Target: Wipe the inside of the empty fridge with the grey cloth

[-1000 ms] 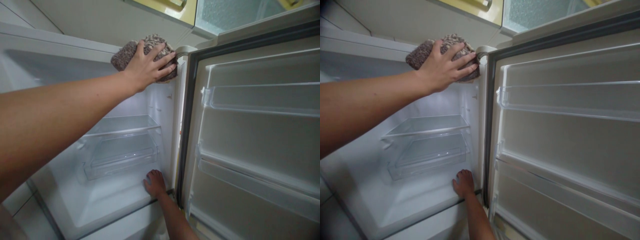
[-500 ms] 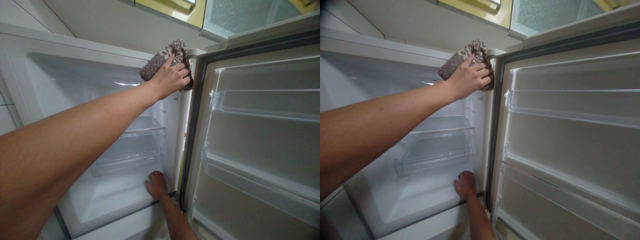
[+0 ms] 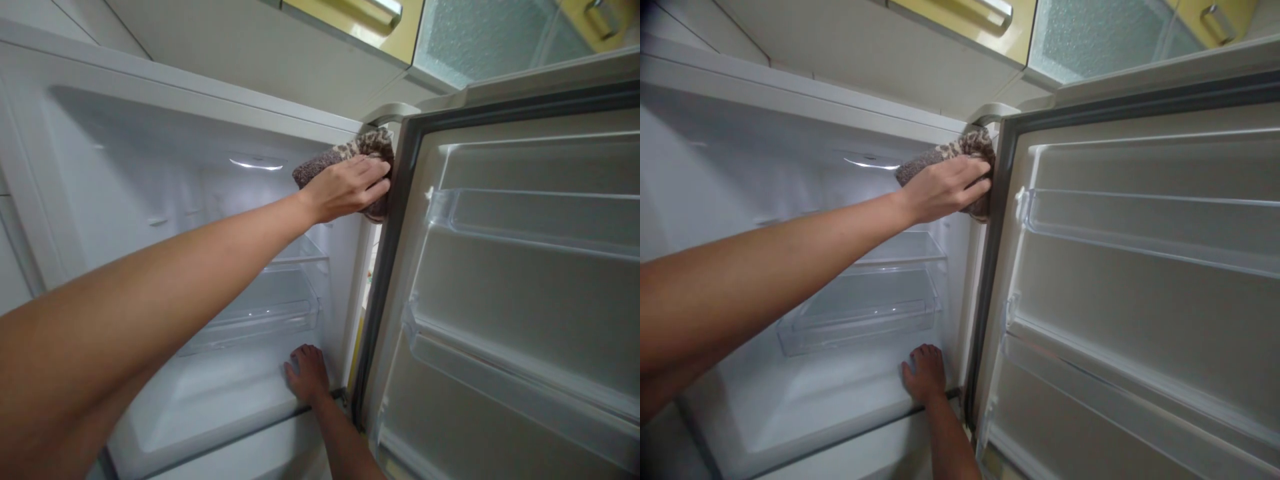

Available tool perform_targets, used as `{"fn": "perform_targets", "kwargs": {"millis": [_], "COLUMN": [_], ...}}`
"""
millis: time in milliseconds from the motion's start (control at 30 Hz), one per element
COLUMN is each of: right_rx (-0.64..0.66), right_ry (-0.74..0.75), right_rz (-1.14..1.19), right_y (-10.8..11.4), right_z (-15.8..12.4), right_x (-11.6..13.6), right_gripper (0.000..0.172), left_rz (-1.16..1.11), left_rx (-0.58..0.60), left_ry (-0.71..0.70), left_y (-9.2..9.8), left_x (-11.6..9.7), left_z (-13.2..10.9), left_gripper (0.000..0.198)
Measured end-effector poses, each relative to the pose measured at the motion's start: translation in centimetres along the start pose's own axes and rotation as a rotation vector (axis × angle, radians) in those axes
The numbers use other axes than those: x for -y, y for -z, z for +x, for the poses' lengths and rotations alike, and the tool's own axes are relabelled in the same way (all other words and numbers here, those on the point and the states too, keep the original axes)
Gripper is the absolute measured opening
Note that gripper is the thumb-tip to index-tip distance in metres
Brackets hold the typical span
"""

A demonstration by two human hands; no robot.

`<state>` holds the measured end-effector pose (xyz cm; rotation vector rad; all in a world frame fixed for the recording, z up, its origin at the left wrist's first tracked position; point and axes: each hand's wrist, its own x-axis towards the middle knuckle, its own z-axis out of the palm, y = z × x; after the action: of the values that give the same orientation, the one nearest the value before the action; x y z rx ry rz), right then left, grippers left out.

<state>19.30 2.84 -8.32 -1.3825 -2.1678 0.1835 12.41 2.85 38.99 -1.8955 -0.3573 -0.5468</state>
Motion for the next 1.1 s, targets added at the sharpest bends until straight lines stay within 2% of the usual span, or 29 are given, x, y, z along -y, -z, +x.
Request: {"fn": "perform_targets", "kwargs": {"millis": [67,200,367,533,633,733,833,933,1000,1100], "right_rx": [0.001,-0.002,0.027,0.009,-0.065,-0.108,-0.115,-0.24,-0.355,-0.369], "right_ry": [-0.002,-0.005,0.002,0.131,0.262,0.349,0.359,0.369,0.363,0.322], "right_rz": [0.0,0.006,-0.02,0.026,0.138,0.252,0.312,0.33,0.303,0.193], "right_y": [0.0,-0.1,0.1,0.0,-0.1,-0.4,-2.5,-6.1,-8.3,-9.5], "right_z": [0.0,0.1,0.0,-1.7,-4.9,-9.7,-14.8,-19.1,-21.4,-24.2], "right_x": [0.0,0.0,-0.1,1.4,4.2,7.5,9.2,8.0,5.7,1.5], "right_gripper": [0.023,0.024,0.023,0.023,0.027,0.029,0.029,0.03,0.033,0.032], "left_rz": [-0.03,-0.077,-0.154,-0.235,-0.314,-0.375,-0.48,-0.604,-0.683,-0.778], "left_rx": [-0.016,-0.035,-0.018,0.076,0.138,0.17,0.223,0.295,0.355,0.466], "left_ry": [0.031,0.006,-0.12,-0.103,-0.095,-0.092,-0.098,-0.079,-0.044,0.045], "left_y": [-1.5,-3.5,-4.4,-4.8,-5.0,-5.6,-6.8,-8.2,-8.9,-9.0], "left_x": [-0.4,-1.5,-4.7,-8.2,-10.4,-13.1,-17.0,-21.9,-25.5,-30.7], "left_z": [0.5,0.4,-1.4,-2.9,-4.0,-5.5,-7.6,-10.5,-12.9,-17.0], "left_gripper": [0.042,0.037,0.021,0.022,0.018,0.017,0.017,0.019,0.017,0.008]}}
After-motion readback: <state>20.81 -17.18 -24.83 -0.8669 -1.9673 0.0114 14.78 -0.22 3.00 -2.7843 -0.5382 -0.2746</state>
